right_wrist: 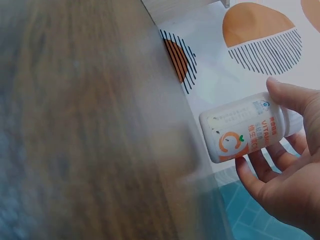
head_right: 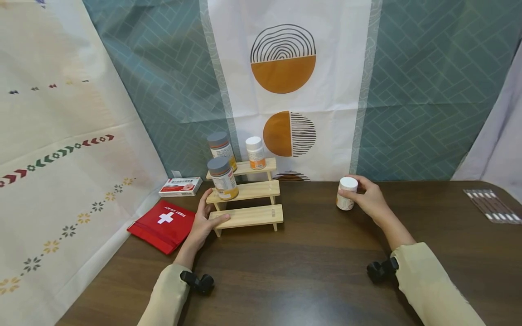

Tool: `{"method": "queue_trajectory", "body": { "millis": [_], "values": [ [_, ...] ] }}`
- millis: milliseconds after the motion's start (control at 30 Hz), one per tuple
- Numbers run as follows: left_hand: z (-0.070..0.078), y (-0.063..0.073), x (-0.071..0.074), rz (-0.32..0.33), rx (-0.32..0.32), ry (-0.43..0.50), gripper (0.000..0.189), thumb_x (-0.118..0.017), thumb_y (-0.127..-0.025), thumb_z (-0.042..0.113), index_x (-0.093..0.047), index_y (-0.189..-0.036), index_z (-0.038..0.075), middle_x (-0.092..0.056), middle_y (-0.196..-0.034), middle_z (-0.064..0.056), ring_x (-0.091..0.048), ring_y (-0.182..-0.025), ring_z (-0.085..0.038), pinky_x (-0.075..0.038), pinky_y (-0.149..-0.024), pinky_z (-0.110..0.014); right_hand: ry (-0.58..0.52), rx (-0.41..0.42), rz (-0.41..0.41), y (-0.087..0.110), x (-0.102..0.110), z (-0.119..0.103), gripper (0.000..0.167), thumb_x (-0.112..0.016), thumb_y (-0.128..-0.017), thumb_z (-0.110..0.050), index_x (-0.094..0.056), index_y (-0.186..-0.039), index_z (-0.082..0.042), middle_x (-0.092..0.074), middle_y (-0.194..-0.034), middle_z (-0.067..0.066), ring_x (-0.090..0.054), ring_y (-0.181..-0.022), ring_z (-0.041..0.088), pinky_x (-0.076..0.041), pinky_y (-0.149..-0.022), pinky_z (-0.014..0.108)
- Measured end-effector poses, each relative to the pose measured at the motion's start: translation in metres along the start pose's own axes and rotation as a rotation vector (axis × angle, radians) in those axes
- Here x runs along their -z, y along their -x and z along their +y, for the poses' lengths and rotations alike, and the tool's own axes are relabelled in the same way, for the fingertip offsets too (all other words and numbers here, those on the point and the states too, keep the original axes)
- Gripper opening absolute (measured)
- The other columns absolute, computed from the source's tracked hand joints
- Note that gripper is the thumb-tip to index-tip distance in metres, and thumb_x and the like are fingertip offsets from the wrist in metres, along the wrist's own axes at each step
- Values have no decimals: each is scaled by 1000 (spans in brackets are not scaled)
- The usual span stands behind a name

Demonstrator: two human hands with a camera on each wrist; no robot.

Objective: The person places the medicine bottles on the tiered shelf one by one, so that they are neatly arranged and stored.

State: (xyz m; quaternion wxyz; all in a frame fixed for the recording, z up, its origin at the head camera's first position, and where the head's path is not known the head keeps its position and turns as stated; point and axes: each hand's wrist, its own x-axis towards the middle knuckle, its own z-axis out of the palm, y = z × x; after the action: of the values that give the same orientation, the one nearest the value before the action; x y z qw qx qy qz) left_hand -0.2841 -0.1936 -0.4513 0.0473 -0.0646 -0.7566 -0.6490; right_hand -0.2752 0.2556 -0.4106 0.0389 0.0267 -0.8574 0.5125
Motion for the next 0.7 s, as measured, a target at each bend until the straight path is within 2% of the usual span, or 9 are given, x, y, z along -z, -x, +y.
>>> {"method": "queue_trajectory", "body": {
  "millis": [133, 333, 533, 633, 700],
  "values": [
    [1, 0, 0, 1, 11, 1, 94, -76, -81, 4, -22, -152, 33, -49, -139, -18, -45, -129, -30, -36, -100, -35, 7, 13, 13, 1, 0, -7, 73, -62, -94, -39, -32, -149, -3, -40, -145, 28, -38, -133, 47, -37, -101, 62],
    [7, 1, 3, -8, 29, 37, 97, -76, -79, 1, -21, -154, 27, -47, -140, -19, -43, -130, -34, -38, -99, -38, 15, 80, 54, 0, -10, -26, 66, -63, -94, -34, -38, -145, -2, -47, -137, 23, -46, -125, 40, -42, -93, 50],
    [5, 3, 3, 2, 16, 13, 95, -77, -80, 3, -23, -153, 30, -48, -139, -16, -45, -130, -30, -36, -102, -38, -54, 93, 43, -4, -29, -49, 65, -64, -94, -32, -38, -145, -2, -44, -140, 27, -43, -130, 46, -41, -97, 57],
    [1, 2, 1, 5, -3, 2, 94, -77, -80, 5, -23, -152, 32, -49, -139, -15, -46, -129, -30, -37, -101, -37, -85, 108, 56, -7, -37, -60, 64, -64, -93, -32, -40, -145, -3, -45, -140, 25, -41, -133, 44, -41, -97, 55],
    [1, 1, 0, 4, -9, 8, 94, -77, -80, 5, -23, -152, 32, -50, -139, -16, -46, -128, -30, -38, -99, -36, -115, 128, 70, -10, -42, -69, 63, -65, -93, -31, -41, -144, -4, -48, -136, 19, -42, -131, 40, -42, -96, 51]
  ]
}}
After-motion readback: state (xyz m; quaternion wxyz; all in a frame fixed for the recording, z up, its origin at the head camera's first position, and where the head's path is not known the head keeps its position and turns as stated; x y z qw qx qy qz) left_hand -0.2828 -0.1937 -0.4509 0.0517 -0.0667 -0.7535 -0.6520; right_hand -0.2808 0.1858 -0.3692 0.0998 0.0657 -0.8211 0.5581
